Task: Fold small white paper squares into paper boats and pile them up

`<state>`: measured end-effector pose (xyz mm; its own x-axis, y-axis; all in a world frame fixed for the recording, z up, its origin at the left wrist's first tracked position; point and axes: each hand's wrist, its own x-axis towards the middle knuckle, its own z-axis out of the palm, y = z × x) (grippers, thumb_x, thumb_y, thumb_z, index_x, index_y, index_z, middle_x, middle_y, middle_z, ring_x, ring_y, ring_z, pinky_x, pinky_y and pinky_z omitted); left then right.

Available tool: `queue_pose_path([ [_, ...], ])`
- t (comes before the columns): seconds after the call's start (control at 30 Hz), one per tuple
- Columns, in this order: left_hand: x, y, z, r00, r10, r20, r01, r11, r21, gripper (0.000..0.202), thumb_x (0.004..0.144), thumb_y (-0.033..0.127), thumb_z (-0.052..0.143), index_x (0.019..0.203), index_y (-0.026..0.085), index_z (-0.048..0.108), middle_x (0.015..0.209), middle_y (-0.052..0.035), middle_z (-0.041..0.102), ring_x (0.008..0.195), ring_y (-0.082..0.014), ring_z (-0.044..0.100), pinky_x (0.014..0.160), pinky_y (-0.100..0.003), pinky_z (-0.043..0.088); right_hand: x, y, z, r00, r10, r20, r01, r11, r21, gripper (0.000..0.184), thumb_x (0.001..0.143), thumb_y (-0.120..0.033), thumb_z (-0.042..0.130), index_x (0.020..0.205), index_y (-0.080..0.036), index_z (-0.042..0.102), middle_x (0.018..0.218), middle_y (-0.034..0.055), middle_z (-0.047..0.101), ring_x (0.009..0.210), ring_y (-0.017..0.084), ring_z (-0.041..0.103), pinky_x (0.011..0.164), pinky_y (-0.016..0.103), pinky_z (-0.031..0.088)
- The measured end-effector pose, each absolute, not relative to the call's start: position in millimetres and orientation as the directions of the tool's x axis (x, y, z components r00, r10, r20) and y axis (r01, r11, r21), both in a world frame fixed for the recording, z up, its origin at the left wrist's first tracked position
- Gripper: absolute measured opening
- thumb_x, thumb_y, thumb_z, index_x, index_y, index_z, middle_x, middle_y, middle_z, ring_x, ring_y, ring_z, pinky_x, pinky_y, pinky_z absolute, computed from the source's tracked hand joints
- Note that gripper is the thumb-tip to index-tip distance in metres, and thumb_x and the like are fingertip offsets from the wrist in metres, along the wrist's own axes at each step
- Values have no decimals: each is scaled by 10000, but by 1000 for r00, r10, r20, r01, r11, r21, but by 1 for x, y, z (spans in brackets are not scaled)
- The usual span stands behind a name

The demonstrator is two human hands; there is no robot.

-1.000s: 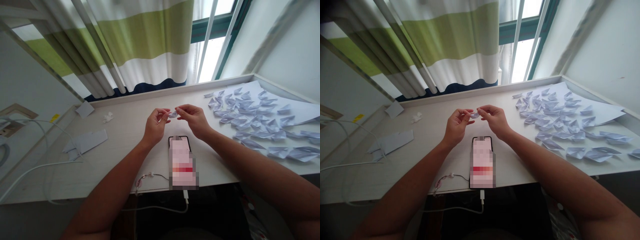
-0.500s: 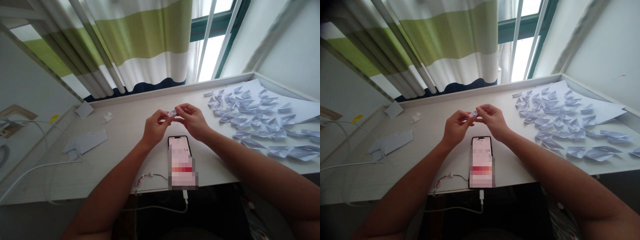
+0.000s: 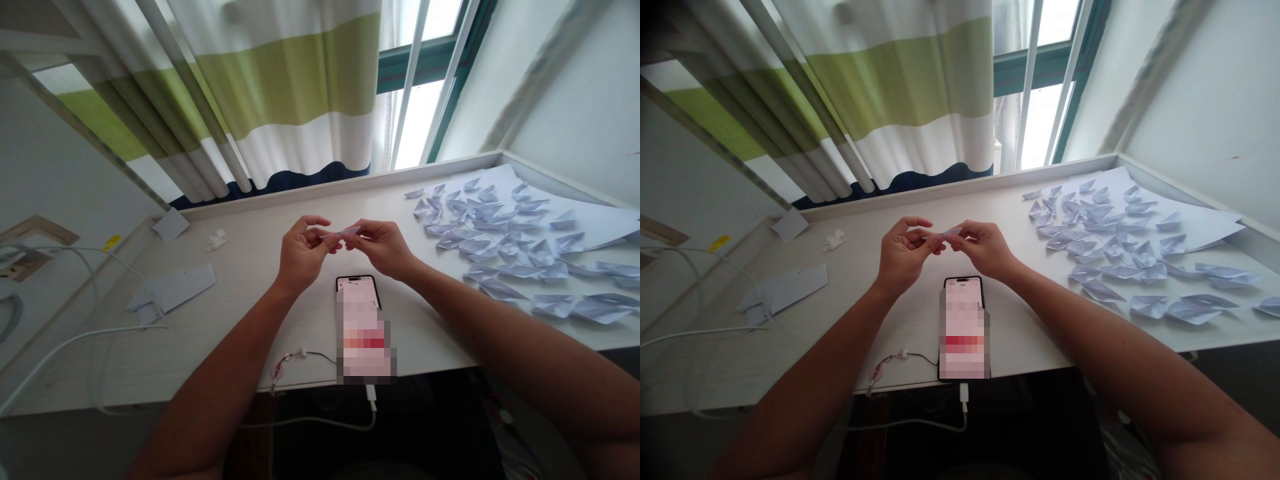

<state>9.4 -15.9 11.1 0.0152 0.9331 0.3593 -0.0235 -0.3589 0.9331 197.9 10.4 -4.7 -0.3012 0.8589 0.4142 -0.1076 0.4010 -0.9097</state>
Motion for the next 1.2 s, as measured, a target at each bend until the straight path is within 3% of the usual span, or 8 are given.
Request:
queue_pose_path([
  [0.13,5,-14,8,31,938,347,68,-348,935,463,797,471,966,1056,184,711,824,-35,816,738,-176,769,746,-308,626,196,12,-7,-254,867,429,-75,425,-902,433,852,-624,895,886,-198,824,792,51,788,748,197,702,727,371,589],
  [0.27,1,-11,3,96,933,346,191,-359,914,304,877,444,889,921,168,770,800,-51,794,737,-171,733,702,-293,583,197,16,-8,-274,880,389,-58,389,-920,430,818,-611,924,854,-199,806,765,43,782,737,199,709,744,375,599],
  [0.43,5,-11,2,117,934,338,137,-352,926,306,888,455,869,854,172,758,742,-43,764,700,-163,703,686,-290,558,200,20,-6,-341,867,363,-171,323,-931,460,801,-638,937,851,-203,793,790,43,796,768,204,742,779,379,621],
  [0.57,5,-9,0,124,935,332,78,-342,936,390,827,527,909,865,165,770,746,-44,764,704,-165,705,691,-289,553,197,20,-7,-382,874,301,-199,240,-950,518,773,-670,947,930,-198,806,792,31,794,696,171,725,709,346,624],
  [0.7,7,-10,1,151,933,325,90,-341,936,398,840,537,894,862,160,768,753,-55,777,712,-172,720,718,-300,574,194,17,-4,-357,872,335,-209,275,-939,550,757,-704,940,863,-190,774,712,24,766,640,165,714,658,331,623],
  [0.87,17,-17,4,26,885,465,254,-456,853,267,939,452,796,910,187,809,853,-65,822,773,-189,755,740,-313,602,194,12,3,-297,918,261,-180,215,-960,621,735,-752,919,913,-181,750,673,-13,719,492,141,656,490,295,569],
  [0.97,23,-19,6,46,845,533,326,-517,792,218,960,426,777,957,217,840,949,-74,852,867,-213,785,805,-340,624,195,11,6,-259,938,230,-217,176,-960,645,704,-751,935,923,-183,723,692,-18,731,490,138,667,494,293,586],
  [1.2,20,-7,30,281,914,292,63,-321,945,408,906,542,838,1020,151,823,928,-111,848,859,-224,812,768,-342,633,213,14,23,-331,913,239,-188,184,-965,662,801,-701,901,1144,-157,745,731,-20,727,584,137,684,574,309,630],
])
